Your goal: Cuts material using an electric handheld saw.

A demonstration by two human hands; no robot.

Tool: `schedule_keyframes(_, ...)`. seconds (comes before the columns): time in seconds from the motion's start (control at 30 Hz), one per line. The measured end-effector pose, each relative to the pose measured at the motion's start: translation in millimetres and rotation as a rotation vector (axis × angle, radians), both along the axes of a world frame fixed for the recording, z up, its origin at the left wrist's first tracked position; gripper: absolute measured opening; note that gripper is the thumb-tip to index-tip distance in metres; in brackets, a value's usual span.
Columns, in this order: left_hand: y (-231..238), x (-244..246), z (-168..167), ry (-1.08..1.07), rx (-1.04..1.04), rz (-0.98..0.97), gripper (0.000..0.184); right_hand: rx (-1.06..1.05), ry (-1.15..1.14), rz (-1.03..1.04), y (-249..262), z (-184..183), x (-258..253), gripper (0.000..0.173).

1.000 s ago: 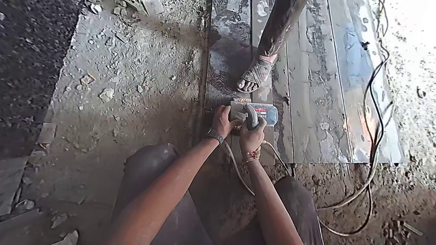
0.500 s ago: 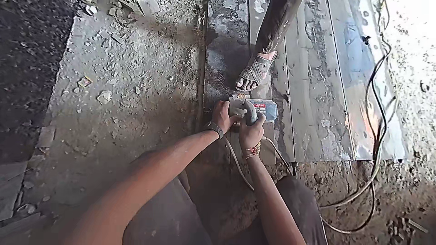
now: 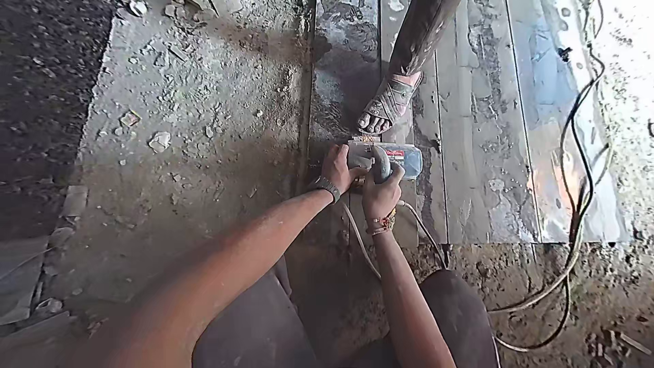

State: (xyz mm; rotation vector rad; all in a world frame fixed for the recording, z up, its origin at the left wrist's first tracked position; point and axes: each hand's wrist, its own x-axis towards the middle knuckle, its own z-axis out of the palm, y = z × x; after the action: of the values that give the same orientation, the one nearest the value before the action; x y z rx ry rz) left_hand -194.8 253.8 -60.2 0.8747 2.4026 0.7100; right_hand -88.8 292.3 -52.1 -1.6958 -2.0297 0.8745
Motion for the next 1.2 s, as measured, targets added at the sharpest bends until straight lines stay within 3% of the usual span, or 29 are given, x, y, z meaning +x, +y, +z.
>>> schedule_keyframes(0.3, 6, -8, -2, -0.043, -0.027, -0.001, 0.071, -0.003, 0.029, 0.021, 6, -3, -3, 0.049)
schedule_keyframes(0.6, 12, -11, 1, -0.047, -0.097, -0.04, 0.068, -0.112, 0.016, 0.165, 8, -9, 19, 0.063)
schedule_keyframes(0.77, 12, -15, -5, -0.03, -0.086, -0.044, 0.064, 0.08, -0.016, 0.287, 26, -12, 16, 0.074)
schedule_keyframes(0.87, 14, -15, -2, -0.069, -0.062, -0.035, 0.076, 0.133, 0.001, 0.419, 23, -15, 60, 0.071)
schedule_keyframes(0.97, 13, -18, -1, -0.101, -0.041, -0.012, 0.083, 0.208, -0.138, 0.417, -7, -25, 118, 0.062)
schedule_keyframes(1.13, 14, -18, -1, -0.114, -0.056, -0.032, 0.082, -0.164, -0.581, 0.654, -78, -43, 187, 0.059)
schedule_keyframes(1.2, 16, -17, 1, -0.108, -0.08, -0.033, 0.081, -0.174, -0.636, 0.679, -91, -53, 190, 0.043)
